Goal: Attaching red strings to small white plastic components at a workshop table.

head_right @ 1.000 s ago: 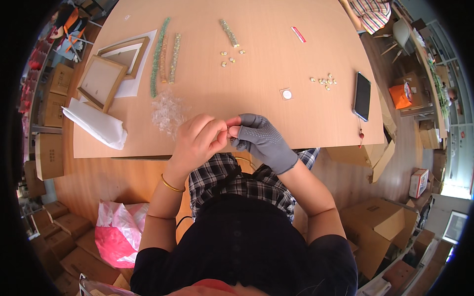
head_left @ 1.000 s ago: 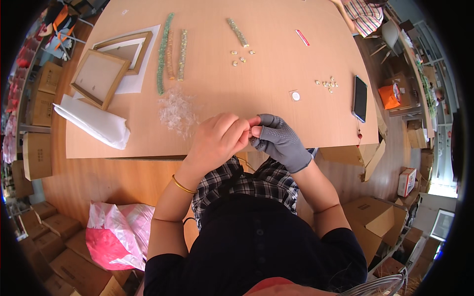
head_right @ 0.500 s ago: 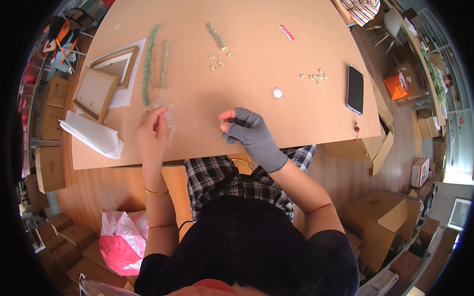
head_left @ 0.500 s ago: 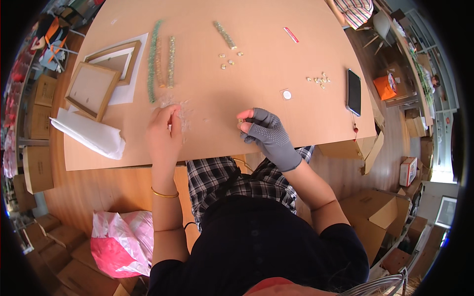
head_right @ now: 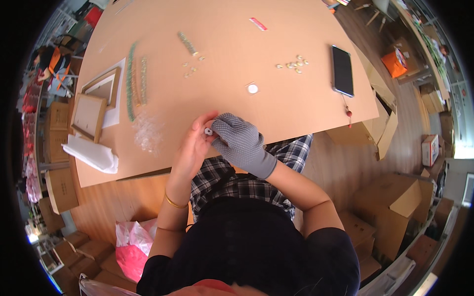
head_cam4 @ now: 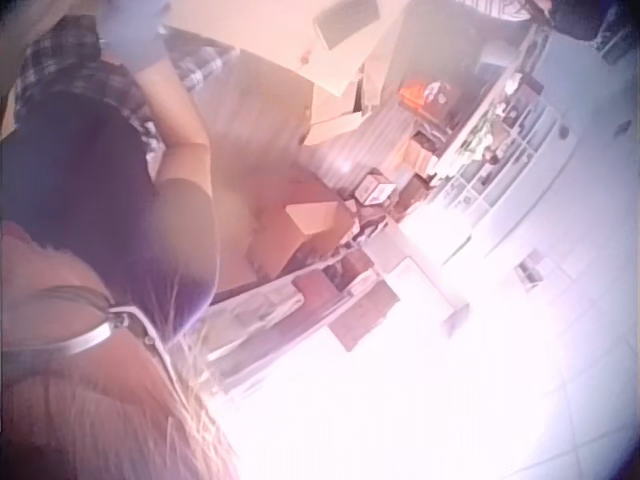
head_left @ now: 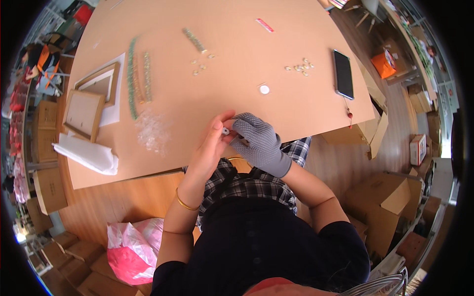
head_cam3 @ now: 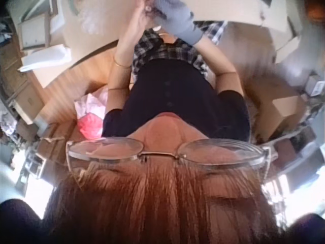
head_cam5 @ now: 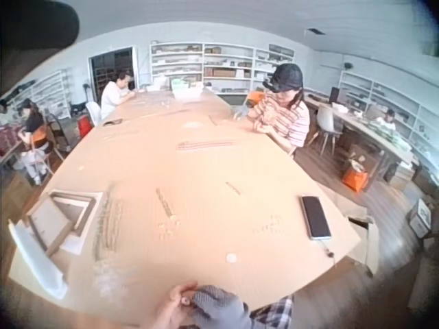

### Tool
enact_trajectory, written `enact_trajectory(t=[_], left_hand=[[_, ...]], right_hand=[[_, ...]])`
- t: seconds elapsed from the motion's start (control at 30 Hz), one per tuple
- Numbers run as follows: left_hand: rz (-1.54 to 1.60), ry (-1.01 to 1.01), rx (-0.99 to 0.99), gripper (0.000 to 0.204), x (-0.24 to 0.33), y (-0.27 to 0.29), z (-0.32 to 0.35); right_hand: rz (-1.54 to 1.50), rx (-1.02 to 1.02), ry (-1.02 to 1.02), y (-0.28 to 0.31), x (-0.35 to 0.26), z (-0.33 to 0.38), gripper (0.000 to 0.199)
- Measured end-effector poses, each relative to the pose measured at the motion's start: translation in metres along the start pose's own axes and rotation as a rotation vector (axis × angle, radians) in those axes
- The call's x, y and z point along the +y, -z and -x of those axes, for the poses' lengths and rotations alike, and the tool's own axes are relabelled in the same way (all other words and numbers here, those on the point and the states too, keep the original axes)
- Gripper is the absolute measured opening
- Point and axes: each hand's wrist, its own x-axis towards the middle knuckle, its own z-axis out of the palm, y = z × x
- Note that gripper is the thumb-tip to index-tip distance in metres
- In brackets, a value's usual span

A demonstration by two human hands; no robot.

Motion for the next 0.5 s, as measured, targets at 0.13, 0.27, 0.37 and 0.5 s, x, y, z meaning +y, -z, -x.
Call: enact_trajectory(t=[0.13,0.27,0.37,0.5], left_hand=[[-0.004,0.026,0.02,0.054,-0.008,-0.011,-0.003],[-0.151,0.057,0.076,0.045,-0.006,-0.011,-0.005],[-0.174,0.038,0.029,0.031,-0.008,-0.018,-0.008],[-0.254,0.043,-0.055,0.02,-0.008,-0.027,-0.011]], right_hand=[[0.026,0.035,-0.188,0.033,0.018,0.008,0.027],[0.351,0.36,-0.432,0.085,0.097,0.001,0.025],[0.539,0.288,-0.582,0.113,0.151,-0.006,0.023],[0.588,0.133,-0.579,0.118,0.162,-0.018,0.021]])
